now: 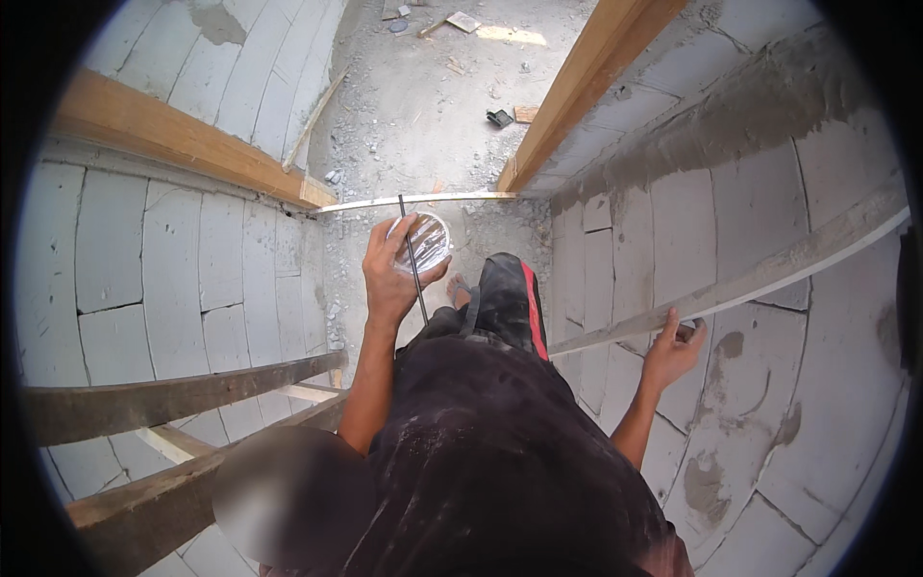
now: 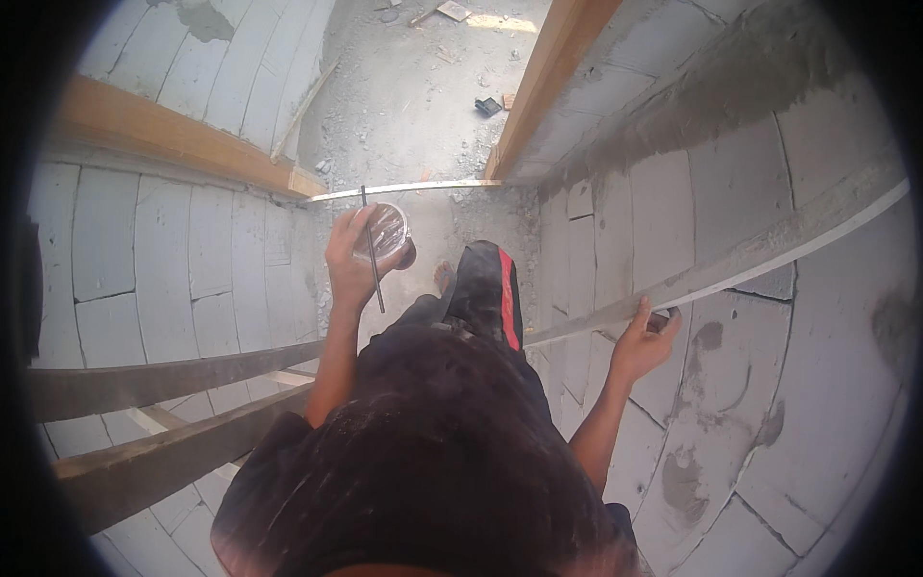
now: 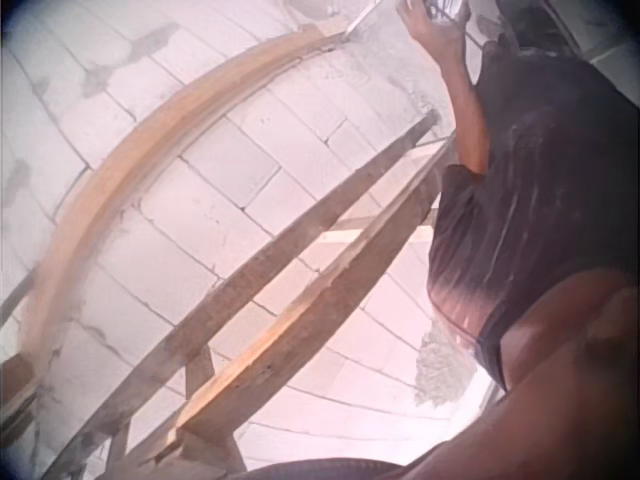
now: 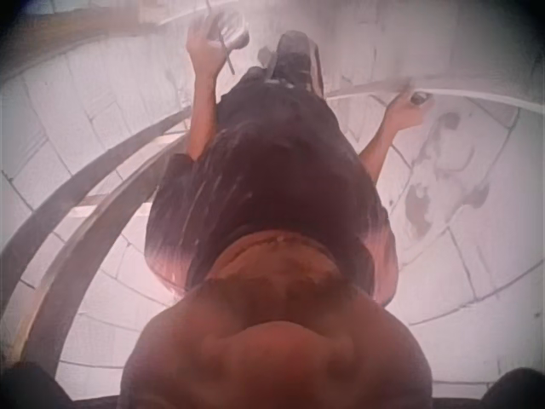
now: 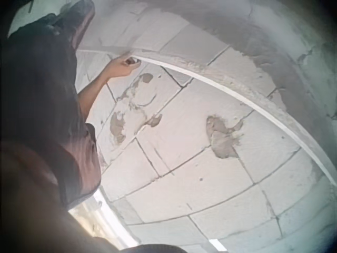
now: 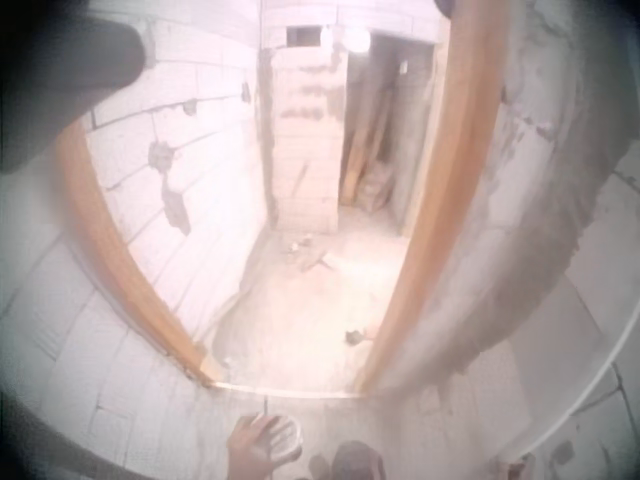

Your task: The person sits on the floor and handles several metal profiles, aligning and stacking them. They then stand, walk to a wall, and retrieve a plastic bag containing small items before returning to the work area.

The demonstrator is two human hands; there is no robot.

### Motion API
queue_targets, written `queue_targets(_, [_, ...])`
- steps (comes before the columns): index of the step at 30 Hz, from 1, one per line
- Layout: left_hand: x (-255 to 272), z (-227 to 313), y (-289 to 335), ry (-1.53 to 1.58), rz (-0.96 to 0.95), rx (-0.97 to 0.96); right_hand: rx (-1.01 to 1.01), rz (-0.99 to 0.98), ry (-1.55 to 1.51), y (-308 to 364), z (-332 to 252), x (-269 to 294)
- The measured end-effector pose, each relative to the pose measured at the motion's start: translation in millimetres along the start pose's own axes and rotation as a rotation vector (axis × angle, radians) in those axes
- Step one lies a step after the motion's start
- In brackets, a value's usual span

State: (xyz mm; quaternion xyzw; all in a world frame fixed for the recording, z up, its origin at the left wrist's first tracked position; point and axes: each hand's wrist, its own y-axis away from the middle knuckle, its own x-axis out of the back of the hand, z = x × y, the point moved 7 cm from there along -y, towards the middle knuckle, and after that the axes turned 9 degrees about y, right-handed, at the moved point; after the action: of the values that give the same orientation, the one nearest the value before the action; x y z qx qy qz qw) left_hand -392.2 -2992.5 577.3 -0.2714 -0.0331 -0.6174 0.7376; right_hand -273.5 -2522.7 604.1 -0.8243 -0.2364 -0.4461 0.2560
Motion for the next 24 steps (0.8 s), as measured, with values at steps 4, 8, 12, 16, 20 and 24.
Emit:
queue_targets(4, [-10.4, -7.6, -62.1, -0.017, 0.007, -0.021, 0.003, 0.056, -0.053, -21.3, -33.9, -15.5])
queue_targets(8, [-19.4, -39.8, -93.0, 0.023, 0.003, 0.068, 0.170, 0.027, -0.141, 8.1, -41.2, -40.2])
queue_targets(12, [-37.6, -68.6, -121.6, 0.021, -0.084, 0.056, 0.131, -0.485, -0.059, 91.4, -0.3, -152.0])
queue_targets(16, [-48.2, -89.7, -160.5, 0.062, -0.210, 0.128, -0.039, -0.941, -0.089, 77.3, -30.4, -239.3])
queue_targets(20, [-45.8, -92.8, -200.1, 0.064, -0.274, 0.086, 0.207, -1.055, -0.066, -1.9, -164.0, -227.5])
queue_targets(24, [-57.2, -108.8, -239.5, 0.127, -0.317, 0.096, 0.838, -0.659, -0.148, -36.8, -397.4, -187.6])
